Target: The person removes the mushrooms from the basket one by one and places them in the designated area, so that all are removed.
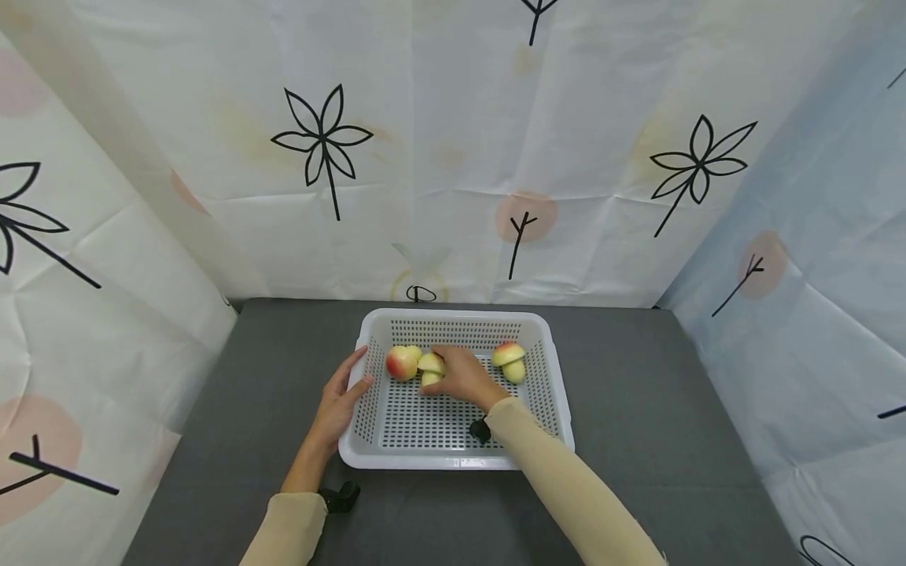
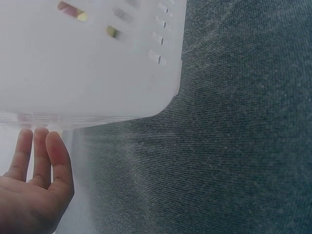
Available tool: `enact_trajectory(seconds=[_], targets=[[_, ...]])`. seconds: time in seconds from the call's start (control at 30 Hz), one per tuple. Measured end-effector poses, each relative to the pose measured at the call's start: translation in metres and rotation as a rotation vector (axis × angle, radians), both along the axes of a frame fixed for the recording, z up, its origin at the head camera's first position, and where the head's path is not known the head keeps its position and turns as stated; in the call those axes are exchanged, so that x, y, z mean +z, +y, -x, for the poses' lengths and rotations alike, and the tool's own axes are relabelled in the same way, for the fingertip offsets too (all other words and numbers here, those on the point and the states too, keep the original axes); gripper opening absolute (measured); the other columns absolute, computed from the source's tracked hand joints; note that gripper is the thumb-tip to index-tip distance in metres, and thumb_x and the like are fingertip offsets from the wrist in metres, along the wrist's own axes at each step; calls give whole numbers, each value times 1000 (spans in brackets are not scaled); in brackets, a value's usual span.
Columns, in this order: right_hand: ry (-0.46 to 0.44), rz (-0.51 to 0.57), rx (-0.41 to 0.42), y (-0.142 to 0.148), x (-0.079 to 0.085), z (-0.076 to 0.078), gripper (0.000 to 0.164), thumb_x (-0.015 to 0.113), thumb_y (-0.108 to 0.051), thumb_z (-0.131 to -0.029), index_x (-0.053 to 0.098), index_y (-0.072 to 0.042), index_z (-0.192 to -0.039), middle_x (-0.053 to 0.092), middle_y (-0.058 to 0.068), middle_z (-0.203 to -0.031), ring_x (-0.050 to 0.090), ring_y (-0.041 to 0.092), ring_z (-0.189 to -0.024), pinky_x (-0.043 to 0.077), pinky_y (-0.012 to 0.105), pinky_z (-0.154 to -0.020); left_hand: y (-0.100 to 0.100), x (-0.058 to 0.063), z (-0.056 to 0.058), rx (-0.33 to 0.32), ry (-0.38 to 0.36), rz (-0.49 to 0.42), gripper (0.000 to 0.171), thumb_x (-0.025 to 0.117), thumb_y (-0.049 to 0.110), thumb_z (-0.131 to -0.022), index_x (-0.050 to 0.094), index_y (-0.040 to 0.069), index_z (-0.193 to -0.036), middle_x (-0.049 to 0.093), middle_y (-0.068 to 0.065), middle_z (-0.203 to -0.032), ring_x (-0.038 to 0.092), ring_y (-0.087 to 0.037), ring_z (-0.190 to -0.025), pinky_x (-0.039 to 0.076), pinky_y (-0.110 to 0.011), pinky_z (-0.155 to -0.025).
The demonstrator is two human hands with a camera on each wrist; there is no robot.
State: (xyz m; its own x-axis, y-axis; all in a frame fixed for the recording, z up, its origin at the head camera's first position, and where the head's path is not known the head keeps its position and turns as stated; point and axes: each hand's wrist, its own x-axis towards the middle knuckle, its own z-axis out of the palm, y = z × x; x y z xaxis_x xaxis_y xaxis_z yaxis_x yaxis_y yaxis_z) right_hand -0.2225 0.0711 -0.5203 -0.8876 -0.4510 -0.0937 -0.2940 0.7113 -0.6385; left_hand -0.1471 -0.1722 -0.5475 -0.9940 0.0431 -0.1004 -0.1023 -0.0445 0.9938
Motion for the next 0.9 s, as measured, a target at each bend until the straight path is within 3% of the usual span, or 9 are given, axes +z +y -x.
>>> enact_trajectory(seconds=[0.2, 0.43, 0.6, 0.9], targets=[[24, -29, 53, -2, -3, 1, 93, 98, -25, -63, 54, 1, -141, 60, 16, -138, 57, 31, -125, 42, 43, -108, 1, 1, 0, 3, -2, -3, 58, 56, 17, -106, 35, 26, -159, 33, -8, -162, 50, -45, -127, 51, -54, -92], [21, -72, 80, -1, -3, -1, 94, 96, -17, -67, 49, 1, -146, 55, 17, -145, 51, 33, -133, 38, 43, -112, 2, 2, 1, 9, 3, 2, 58, 53, 10, -106, 34, 21, -159, 34, -10, -162, 50, -43, -128, 50, -54, -93], [8, -67, 58, 1, -3, -1, 94, 96, -19, -68, 49, 1, -147, 54, 16, -146, 50, 34, -134, 36, 45, -113, 3, 4, 0, 6, 0, -3, 57, 54, 11, -106, 35, 22, -159, 34, -9, -162, 49, -43, -128, 49, -54, -94], [-17, 26, -30, 6, 5, 1, 90, 97, -21, -67, 53, 2, -143, 62, 16, -135, 60, 31, -119, 47, 45, -101, 4, 6, -1, 15, -3, 10, 57, 53, 10, -106, 35, 21, -159, 35, -12, -161, 52, -45, -125, 51, -55, -92]])
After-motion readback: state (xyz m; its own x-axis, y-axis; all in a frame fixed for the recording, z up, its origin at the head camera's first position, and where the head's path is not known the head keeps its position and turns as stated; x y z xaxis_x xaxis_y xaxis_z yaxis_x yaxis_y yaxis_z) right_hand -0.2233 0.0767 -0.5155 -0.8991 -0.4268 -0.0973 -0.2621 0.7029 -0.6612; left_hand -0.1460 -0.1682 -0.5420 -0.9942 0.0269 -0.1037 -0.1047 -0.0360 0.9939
